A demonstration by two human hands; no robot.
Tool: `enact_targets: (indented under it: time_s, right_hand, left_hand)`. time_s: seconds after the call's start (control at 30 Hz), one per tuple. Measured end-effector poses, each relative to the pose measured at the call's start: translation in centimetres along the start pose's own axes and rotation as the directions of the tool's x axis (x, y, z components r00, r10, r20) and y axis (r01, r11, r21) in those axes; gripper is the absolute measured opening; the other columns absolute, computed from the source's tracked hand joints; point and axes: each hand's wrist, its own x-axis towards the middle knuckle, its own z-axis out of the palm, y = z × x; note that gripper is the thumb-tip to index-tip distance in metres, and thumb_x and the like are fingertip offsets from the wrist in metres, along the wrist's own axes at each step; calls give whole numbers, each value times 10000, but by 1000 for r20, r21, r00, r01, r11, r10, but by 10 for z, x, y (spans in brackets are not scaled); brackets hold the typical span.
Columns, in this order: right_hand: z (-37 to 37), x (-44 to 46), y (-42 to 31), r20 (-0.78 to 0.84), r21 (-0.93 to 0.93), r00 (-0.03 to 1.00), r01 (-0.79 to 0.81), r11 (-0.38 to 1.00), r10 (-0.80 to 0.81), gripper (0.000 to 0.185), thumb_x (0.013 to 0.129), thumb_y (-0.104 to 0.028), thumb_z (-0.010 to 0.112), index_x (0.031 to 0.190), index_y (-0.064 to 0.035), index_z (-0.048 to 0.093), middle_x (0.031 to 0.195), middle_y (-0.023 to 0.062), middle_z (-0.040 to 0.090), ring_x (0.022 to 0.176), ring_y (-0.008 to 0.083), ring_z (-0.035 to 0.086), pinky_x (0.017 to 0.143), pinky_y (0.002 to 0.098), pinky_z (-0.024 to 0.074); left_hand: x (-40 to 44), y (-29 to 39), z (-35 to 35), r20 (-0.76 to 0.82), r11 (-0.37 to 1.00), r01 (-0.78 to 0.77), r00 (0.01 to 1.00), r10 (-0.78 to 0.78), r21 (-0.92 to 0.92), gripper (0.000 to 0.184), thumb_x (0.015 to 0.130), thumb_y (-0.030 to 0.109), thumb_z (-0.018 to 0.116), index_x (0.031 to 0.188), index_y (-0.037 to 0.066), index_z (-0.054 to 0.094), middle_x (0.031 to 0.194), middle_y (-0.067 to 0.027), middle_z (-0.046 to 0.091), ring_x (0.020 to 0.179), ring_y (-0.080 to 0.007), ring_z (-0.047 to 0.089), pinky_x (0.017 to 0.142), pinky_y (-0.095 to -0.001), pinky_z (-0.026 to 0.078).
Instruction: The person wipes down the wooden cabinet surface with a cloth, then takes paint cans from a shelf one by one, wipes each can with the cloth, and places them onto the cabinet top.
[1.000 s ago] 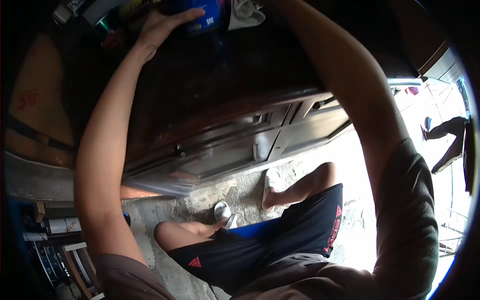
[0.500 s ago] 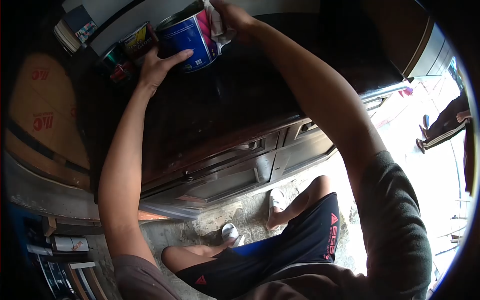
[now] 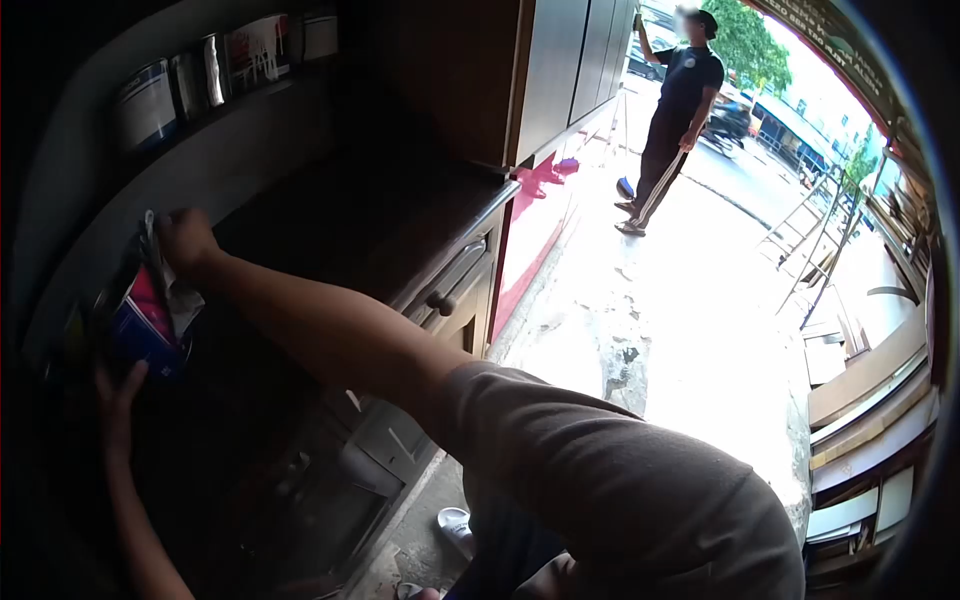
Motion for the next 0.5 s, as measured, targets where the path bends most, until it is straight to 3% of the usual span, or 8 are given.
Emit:
enact_targets:
  time_s: [0.03, 0.07, 0.1, 0.17, 0.27, 0.3, 0.43, 0.5]
  right_hand:
    - [-11, 7, -1, 41, 49, 997, 63, 997, -65, 397, 934, -266, 474, 795, 85, 596, 735, 162, 614, 596, 244, 535, 600, 437, 465]
    - [-7, 8, -4, -32, 116, 998, 56, 992, -53, 406, 938, -246, 421, 683, 39, 559, 612, 123, 557, 536, 212, 436, 554, 404, 403]
    - [-12, 12, -5, 24, 1, 1000, -1, 1000, 1, 396, 959, -275, 429, 779, 18, 625, 756, 139, 628, 581, 225, 500, 563, 390, 436]
    - [-16, 14, 0, 240, -123, 963, -91, 988, 119, 374, 965, -286, 423, 832, 11, 608, 812, 142, 613, 637, 230, 499, 603, 388, 435]
    - [-16, 10, 11, 441, -193, 881, -94, 977, 173, 351, 974, -302, 414, 912, 0, 581, 896, 146, 589, 721, 238, 497, 662, 385, 434]
    - [-15, 8, 14, 465, -198, 868, -91, 976, 175, 346, 977, -307, 411, 938, -3, 573, 924, 147, 581, 749, 241, 496, 682, 384, 434]
    - [-5, 9, 14, 497, -186, 854, -66, 980, 152, 345, 989, -328, 399, 1044, -17, 538, 1036, 153, 550, 862, 251, 494, 761, 380, 432]
    - [-3, 8, 13, 503, -183, 852, -61, 981, 147, 354, 995, -338, 393, 1097, -24, 520, 1091, 156, 534, 918, 256, 493, 800, 378, 432]
  left_hand:
    - [2, 0, 6, -47, 1000, -4, 999, 5, 21, 845, 853, 367, 680, 1527, 137, 227, 1480, -175, 372, 1357, -325, 373, 1107, -480, 326]
    - [2, -1, 5, -20, 998, 48, 999, -48, 36, 834, 855, 364, 687, 1518, 117, 246, 1475, -174, 382, 1346, -321, 390, 1100, -458, 338]
    - [2, 1, 6, 6, 994, 100, 995, -100, 54, 823, 858, 361, 693, 1510, 98, 265, 1471, -173, 393, 1335, -317, 406, 1093, -435, 349]
    - [-1, 15, 8, 40, 981, 148, 987, -154, 128, 790, 860, 349, 704, 1488, 78, 309, 1440, -169, 438, 1294, -309, 458, 1064, -417, 392]
    - [22, -44, -1, -189, 841, 151, 980, -59, 519, 787, 833, 348, 741, 1460, 77, 349, 1351, -159, 509, 1212, -315, 525, 1032, -440, 433]
    - [23, -48, -7, -197, 838, 153, 979, -56, 523, 787, 833, 348, 741, 1460, 77, 349, 1351, -159, 509, 1212, -315, 525, 1032, -440, 433]
    - [10, -13, 9, -105, 954, 197, 979, -177, 228, 950, 759, 390, 803, 1490, 91, 276, 1424, -195, 431, 1277, -328, 473, 1037, -468, 435]
    - [9, -6, 14, -103, 960, 183, 981, -164, 212, 951, 756, 386, 806, 1489, 91, 277, 1410, -193, 445, 1262, -330, 485, 1026, -465, 445]
